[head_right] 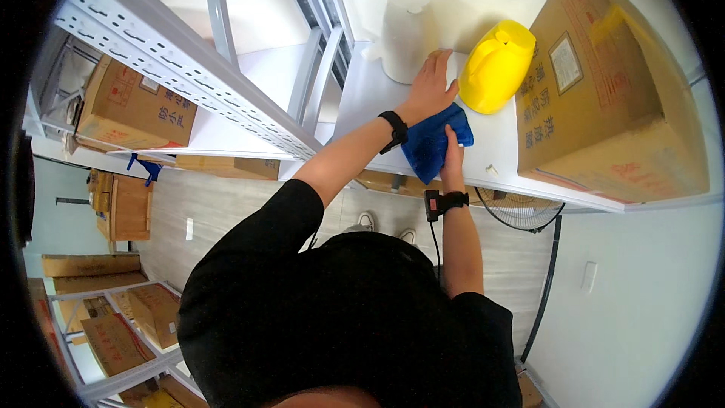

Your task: The person sits on the floor and uses a screwdriver to tighten screws on the base of a standing fan. After assembling the fan, the person wipes a white kettle and a yellow container on a nearby shelf with a blue cloth.

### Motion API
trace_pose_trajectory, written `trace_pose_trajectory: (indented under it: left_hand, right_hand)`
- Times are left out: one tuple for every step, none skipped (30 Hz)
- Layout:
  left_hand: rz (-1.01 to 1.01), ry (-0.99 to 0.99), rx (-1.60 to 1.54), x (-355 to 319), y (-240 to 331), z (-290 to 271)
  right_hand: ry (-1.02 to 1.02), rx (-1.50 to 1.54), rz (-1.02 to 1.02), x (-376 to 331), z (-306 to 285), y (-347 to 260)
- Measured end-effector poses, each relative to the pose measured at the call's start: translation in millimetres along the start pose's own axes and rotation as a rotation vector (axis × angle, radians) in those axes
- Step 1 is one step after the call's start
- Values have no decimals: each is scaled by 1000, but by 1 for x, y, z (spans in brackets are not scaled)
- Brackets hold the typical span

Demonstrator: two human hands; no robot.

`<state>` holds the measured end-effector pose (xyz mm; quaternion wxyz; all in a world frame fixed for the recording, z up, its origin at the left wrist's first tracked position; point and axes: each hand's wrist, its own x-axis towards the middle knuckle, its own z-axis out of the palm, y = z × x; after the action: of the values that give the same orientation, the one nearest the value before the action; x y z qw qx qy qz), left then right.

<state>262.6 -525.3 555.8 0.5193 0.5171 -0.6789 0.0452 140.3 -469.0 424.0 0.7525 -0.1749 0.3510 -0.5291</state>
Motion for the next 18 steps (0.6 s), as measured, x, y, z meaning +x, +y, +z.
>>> trace_pose_trajectory:
  left_hand:
    - [-3, 47, 35, 1, 9, 8]
    - [-46, 25, 29, -2, 7, 18]
    - [-87, 5, 23, -3, 0, 27]
    - [-129, -16, 16, -3, -8, 36]
    - [-176, -133, -39, 0, -10, 42]
    - [-222, -251, -94, 4, -13, 47]
    - [-270, -368, -146, 6, -15, 53]
    - [-294, -359, -123, 8, -14, 59]
    - [-319, -348, -99, 10, -13, 64]
    - [-344, -336, -72, 11, -13, 68]
    - [-332, -287, -70, 17, -11, 72]
    - [-320, -236, -65, 22, -9, 74]
    - [-309, -183, -58, 26, -8, 75]
    - [-427, -207, -325, 32, -1, 74]
    - [-543, -234, -597, 40, 8, 72]
    - [-657, -258, -868, 47, 17, 68]
    - [-683, -286, -924, 53, 24, 62]
    - [-711, -307, -977, 58, 26, 55]
  right_hand:
    - [16, -5, 7, 2, -5, 0]
    - [-21, 7, -18, 2, -6, 4]
    - [-20, -6, -12, 0, -2, 4]
    - [-19, -19, -7, -1, 1, 4]
    - [-10, -29, -6, -2, 1, 3]
    - [-13, -32, -15, -3, 1, 2]
    - [-16, -36, -23, -4, 3, 1]
    - [-22, -42, -33, -3, 3, 0]
    - [-4, -53, -23, -3, 4, 0]
    - [13, -66, -12, -4, 5, 1]
    - [30, -82, -4, -3, 5, 0]
    - [46, -93, -16, -4, 5, 1]
    - [59, -104, -26, -4, 6, 3]
    - [76, -116, -39, -3, 4, 4]
    - [98, -127, -17, 0, -3, 4]
    - [118, -139, 7, 4, -9, 4]
    - [132, -152, 35, 5, -12, 5]
    - [148, -149, 28, 3, -8, 3]
